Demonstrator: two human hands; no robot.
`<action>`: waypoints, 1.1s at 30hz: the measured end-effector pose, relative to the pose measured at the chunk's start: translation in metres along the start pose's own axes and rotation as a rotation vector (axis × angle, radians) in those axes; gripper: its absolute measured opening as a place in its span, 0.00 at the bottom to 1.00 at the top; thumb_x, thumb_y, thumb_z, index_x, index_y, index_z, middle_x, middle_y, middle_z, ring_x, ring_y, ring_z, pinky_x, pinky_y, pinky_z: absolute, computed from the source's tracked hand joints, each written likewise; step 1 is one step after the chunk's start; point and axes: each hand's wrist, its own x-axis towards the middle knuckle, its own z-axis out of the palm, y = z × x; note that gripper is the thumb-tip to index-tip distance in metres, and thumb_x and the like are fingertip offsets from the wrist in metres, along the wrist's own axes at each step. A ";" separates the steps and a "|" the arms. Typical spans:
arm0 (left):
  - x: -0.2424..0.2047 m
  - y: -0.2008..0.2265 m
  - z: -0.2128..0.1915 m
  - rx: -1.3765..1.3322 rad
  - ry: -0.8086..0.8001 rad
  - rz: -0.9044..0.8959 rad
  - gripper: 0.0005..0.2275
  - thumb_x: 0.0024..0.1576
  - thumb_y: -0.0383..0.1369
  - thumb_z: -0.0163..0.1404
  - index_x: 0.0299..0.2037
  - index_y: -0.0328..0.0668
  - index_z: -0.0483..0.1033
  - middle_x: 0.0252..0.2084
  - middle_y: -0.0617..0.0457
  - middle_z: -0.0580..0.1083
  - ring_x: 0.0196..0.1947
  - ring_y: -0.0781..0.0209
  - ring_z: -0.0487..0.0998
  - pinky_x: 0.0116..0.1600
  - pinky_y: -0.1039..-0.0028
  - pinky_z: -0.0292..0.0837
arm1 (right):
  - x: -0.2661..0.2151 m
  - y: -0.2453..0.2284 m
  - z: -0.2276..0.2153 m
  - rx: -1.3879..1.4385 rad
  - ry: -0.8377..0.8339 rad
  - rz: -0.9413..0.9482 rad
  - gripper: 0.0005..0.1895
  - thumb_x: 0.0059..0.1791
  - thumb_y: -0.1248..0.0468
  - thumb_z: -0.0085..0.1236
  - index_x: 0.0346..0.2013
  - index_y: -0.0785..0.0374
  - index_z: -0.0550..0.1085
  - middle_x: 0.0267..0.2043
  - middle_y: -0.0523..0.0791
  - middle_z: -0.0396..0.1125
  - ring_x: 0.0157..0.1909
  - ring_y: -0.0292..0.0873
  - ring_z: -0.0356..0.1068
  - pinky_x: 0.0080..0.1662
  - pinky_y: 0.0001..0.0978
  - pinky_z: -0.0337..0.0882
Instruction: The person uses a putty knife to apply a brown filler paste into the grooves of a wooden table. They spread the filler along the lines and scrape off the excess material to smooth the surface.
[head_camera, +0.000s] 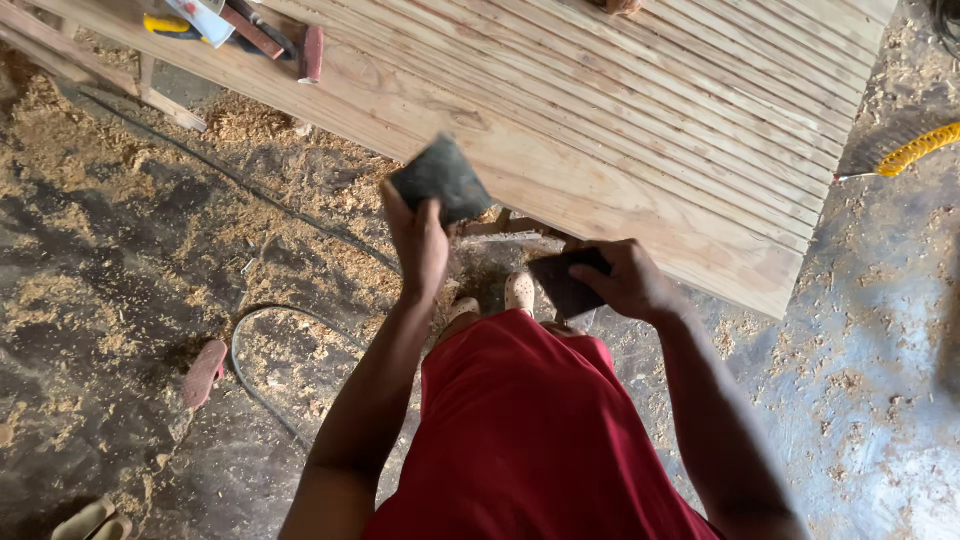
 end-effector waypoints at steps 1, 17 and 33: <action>0.001 -0.003 -0.003 0.158 -0.014 0.267 0.22 0.58 0.23 0.44 0.63 0.34 0.55 0.42 0.44 0.71 0.30 0.61 0.74 0.25 0.74 0.73 | 0.005 0.004 0.003 0.028 0.092 0.028 0.14 0.49 0.62 0.62 0.47 0.65 0.79 0.35 0.47 0.77 0.33 0.37 0.74 0.37 0.32 0.75; -0.074 -0.061 0.003 0.816 -0.644 0.703 0.24 0.59 0.23 0.47 0.66 0.28 0.58 0.51 0.35 0.78 0.41 0.50 0.84 0.44 0.66 0.82 | 0.015 0.043 0.052 0.297 0.344 0.054 0.10 0.55 0.64 0.54 0.45 0.71 0.75 0.33 0.45 0.74 0.35 0.34 0.69 0.38 0.28 0.71; -0.027 -0.095 0.013 1.185 -0.629 0.104 0.26 0.64 0.29 0.47 0.69 0.28 0.50 0.31 0.39 0.77 0.21 0.54 0.77 0.21 0.67 0.72 | 0.020 0.074 0.094 0.395 0.389 0.112 0.10 0.54 0.62 0.57 0.40 0.69 0.77 0.32 0.45 0.74 0.33 0.34 0.68 0.36 0.32 0.71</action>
